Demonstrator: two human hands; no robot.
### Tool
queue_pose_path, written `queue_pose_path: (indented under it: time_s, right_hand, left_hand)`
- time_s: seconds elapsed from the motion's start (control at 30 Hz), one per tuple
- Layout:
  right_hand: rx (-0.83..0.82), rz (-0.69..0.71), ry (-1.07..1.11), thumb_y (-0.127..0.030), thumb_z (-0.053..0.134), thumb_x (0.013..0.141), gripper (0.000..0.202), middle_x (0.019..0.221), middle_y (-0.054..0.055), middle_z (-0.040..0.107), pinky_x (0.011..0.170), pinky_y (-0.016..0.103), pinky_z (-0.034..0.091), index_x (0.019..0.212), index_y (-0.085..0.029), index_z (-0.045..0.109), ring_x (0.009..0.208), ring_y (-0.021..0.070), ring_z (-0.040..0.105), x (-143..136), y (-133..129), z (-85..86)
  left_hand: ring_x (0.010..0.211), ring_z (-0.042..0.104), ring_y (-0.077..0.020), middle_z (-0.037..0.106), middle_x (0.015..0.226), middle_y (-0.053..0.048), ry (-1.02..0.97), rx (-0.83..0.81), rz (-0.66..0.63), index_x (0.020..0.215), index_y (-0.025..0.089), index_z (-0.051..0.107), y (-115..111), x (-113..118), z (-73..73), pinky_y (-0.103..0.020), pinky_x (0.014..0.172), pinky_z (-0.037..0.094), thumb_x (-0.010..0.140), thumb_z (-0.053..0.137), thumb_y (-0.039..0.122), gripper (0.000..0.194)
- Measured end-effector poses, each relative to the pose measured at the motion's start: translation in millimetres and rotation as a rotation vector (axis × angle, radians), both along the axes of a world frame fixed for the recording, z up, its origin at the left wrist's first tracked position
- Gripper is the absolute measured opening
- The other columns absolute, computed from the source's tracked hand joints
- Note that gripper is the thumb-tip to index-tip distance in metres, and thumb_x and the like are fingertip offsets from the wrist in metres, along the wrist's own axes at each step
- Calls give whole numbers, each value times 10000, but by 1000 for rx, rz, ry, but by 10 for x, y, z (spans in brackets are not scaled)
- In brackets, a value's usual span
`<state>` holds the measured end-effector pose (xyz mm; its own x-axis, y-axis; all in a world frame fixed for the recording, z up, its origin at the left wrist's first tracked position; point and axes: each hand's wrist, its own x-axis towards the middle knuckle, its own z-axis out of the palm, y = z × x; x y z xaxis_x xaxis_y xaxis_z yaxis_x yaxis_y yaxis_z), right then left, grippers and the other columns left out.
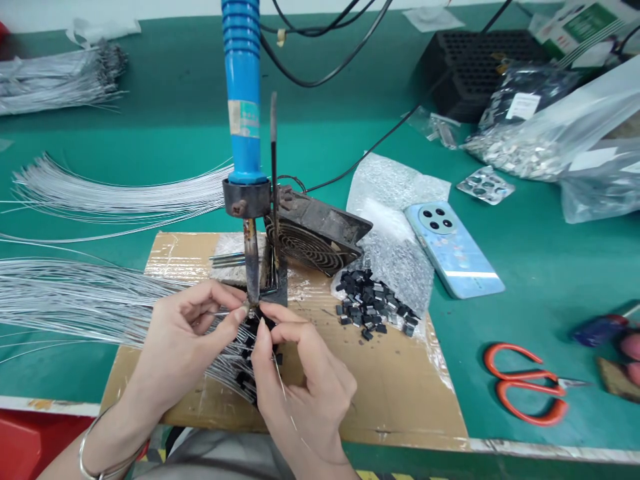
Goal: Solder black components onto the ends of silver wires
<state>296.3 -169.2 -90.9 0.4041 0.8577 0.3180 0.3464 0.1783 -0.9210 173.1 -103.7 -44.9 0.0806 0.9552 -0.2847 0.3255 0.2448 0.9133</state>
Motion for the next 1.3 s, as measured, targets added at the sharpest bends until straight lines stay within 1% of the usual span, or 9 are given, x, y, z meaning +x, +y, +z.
queue_pose_path:
  time_s: [0.07, 0.2, 0.33, 0.43, 0.63, 0.73, 0.97, 1.13, 1.3]
  right_hand:
    - [1, 14, -11, -87, 735, 906, 160, 1074, 49, 829, 892, 257, 622, 876, -227, 661, 972, 179, 811, 9, -6, -19]
    - [-5, -2, -31, -94, 744, 905, 158, 1065, 40, 830, 891, 235, 617, 873, -226, 662, 949, 164, 813, 14, -12, -45]
    - [-2, -6, -29, -84, 747, 904, 167, 1076, 42, 830, 908, 254, 624, 889, -227, 662, 963, 173, 813, 2, -16, -48]
    - [2, -24, -44, -82, 744, 904, 172, 1064, 44, 833, 883, 270, 637, 886, -233, 664, 933, 180, 816, -7, -15, -34]
    - [43, -40, -125, -73, 757, 891, 183, 1025, 31, 839, 798, 245, 628, 892, -234, 669, 869, 167, 817, -4, 2, 0]
    - [48, -39, -144, -68, 753, 894, 184, 1021, 38, 839, 777, 254, 629, 904, -232, 671, 859, 173, 818, -5, 3, 0]
    - [43, -40, -149, -61, 760, 887, 182, 1022, 19, 837, 795, 201, 616, 895, -219, 670, 860, 136, 812, -2, 6, -11]
    - [44, -50, -191, -84, 753, 898, 162, 998, 32, 843, 772, 235, 651, 893, -226, 675, 806, 163, 820, 6, 14, -1]
    - [57, -43, -182, -71, 750, 899, 168, 1013, 35, 841, 789, 231, 652, 905, -221, 675, 838, 158, 817, 6, 20, 10]
  left_hand:
    - [772, 689, -182, 772, 826, -48, 11, -5, -8, 715, 190, 675, 2, -3, -10, -246, 589, 455, 770, 647, 210, 65]
    - [767, 683, -184, 774, 833, -50, 34, -5, -11, 711, 187, 674, -1, -4, -18, -254, 597, 457, 769, 641, 208, 70]
    - [814, 701, -205, 773, 842, -57, 40, -10, -12, 712, 188, 669, -12, 0, -7, -262, 629, 485, 772, 641, 217, 71]
    - [839, 711, -216, 774, 852, -60, 41, -13, -9, 709, 189, 667, -18, 1, 8, -267, 640, 496, 770, 640, 221, 73]
    - [783, 707, -199, 774, 827, -57, 25, -13, -7, 705, 187, 673, -14, 11, 28, -259, 597, 474, 771, 645, 227, 82]
    - [760, 702, -191, 775, 821, -56, 19, -1, 4, 692, 189, 667, -15, 14, 30, -254, 581, 466, 762, 643, 221, 81]
    - [786, 715, -195, 774, 820, -52, 11, -3, -3, 703, 186, 673, -10, 0, 25, -256, 618, 496, 762, 644, 213, 70]
    - [832, 725, -214, 768, 827, -54, 27, -17, -12, 701, 188, 665, -4, -3, 3, -272, 664, 520, 757, 638, 215, 68]
    - [790, 716, -203, 773, 832, -57, 30, -12, -16, 704, 188, 668, -1, 1, 12, -268, 630, 498, 764, 645, 232, 78]
